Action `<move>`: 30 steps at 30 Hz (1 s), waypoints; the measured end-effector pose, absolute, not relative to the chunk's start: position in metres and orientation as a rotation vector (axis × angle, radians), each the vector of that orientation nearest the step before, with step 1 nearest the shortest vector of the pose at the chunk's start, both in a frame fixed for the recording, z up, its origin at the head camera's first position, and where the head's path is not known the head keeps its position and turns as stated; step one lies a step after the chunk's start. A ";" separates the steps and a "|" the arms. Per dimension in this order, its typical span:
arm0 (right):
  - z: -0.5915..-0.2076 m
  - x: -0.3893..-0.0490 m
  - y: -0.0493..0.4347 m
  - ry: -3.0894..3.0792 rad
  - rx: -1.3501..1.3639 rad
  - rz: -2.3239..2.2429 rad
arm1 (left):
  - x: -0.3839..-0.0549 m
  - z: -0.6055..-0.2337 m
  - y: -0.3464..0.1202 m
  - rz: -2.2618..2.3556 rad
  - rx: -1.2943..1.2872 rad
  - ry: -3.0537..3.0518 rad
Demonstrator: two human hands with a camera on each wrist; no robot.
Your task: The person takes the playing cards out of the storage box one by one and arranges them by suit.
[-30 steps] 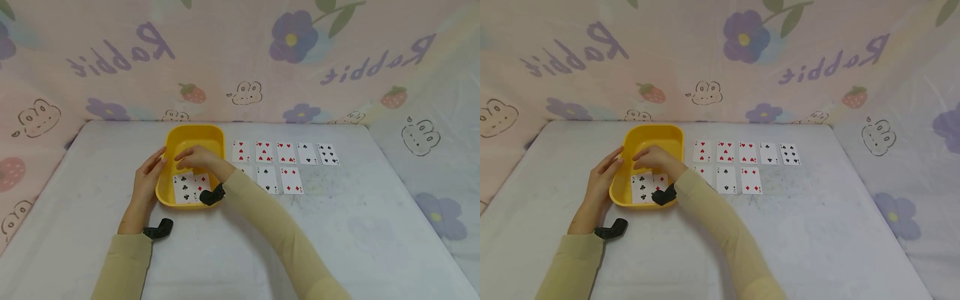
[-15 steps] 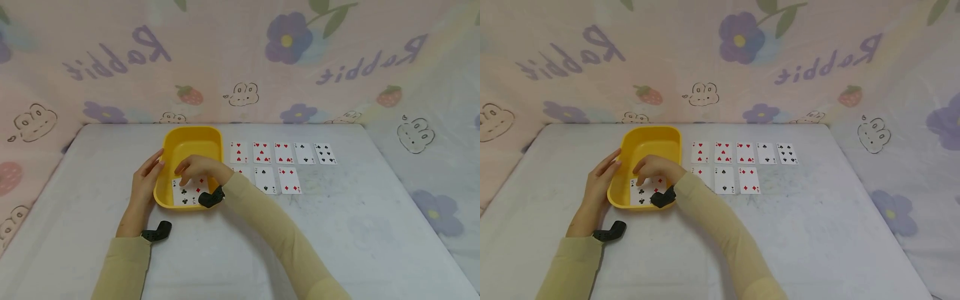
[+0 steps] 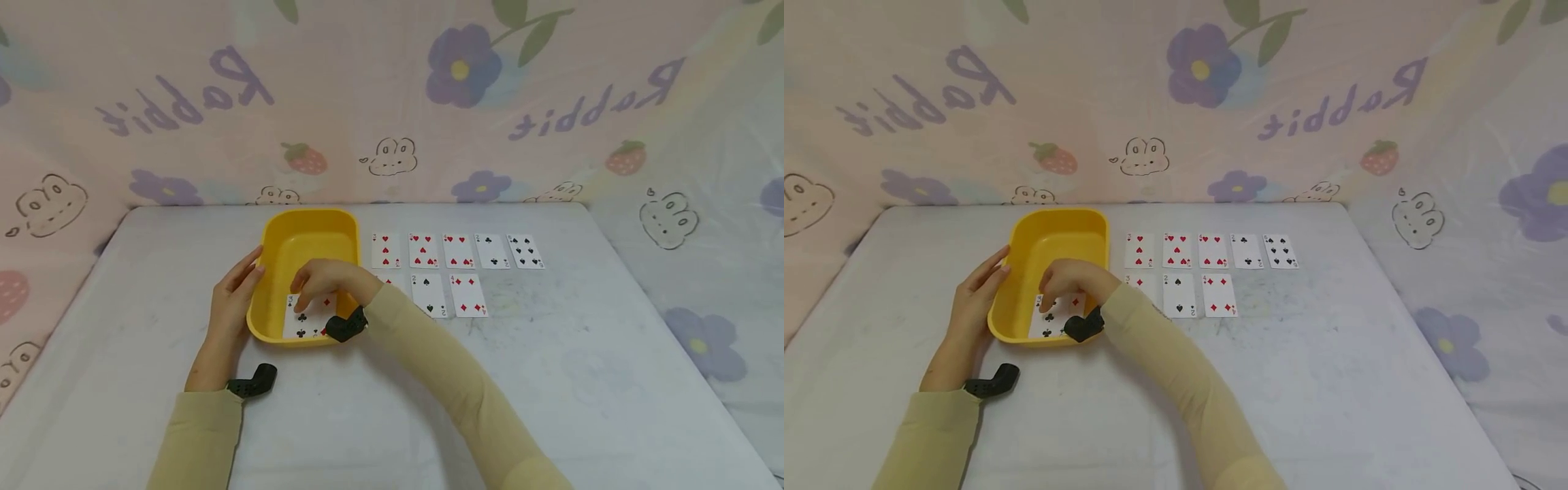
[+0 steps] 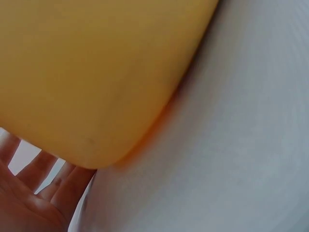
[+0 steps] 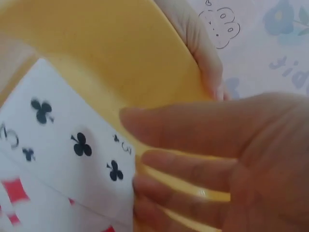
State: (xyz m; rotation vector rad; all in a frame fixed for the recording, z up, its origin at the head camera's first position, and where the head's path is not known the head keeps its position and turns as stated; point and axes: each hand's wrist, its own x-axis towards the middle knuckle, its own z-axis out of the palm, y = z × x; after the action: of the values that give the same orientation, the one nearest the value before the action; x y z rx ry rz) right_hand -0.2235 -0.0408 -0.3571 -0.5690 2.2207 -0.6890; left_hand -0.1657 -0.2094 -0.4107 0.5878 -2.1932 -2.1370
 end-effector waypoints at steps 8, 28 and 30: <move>-0.358 -0.220 -0.040 2.202 -0.563 -0.678 | -0.165 -0.413 -0.210 -2.156 0.589 -2.177; -0.358 -0.216 -0.031 2.072 -0.546 -0.923 | -0.166 -0.410 -0.210 -2.183 0.620 -2.142; -0.355 -0.214 -0.028 2.080 -0.548 -0.956 | -0.166 -0.411 -0.209 -2.188 0.616 -2.141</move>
State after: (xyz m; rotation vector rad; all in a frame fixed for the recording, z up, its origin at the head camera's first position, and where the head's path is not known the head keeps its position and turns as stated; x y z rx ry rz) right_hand -0.2144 -0.0280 -0.3550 -0.5479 2.0803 -0.9555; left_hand -0.1660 -0.2094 -0.4110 0.6158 -2.1406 -2.1882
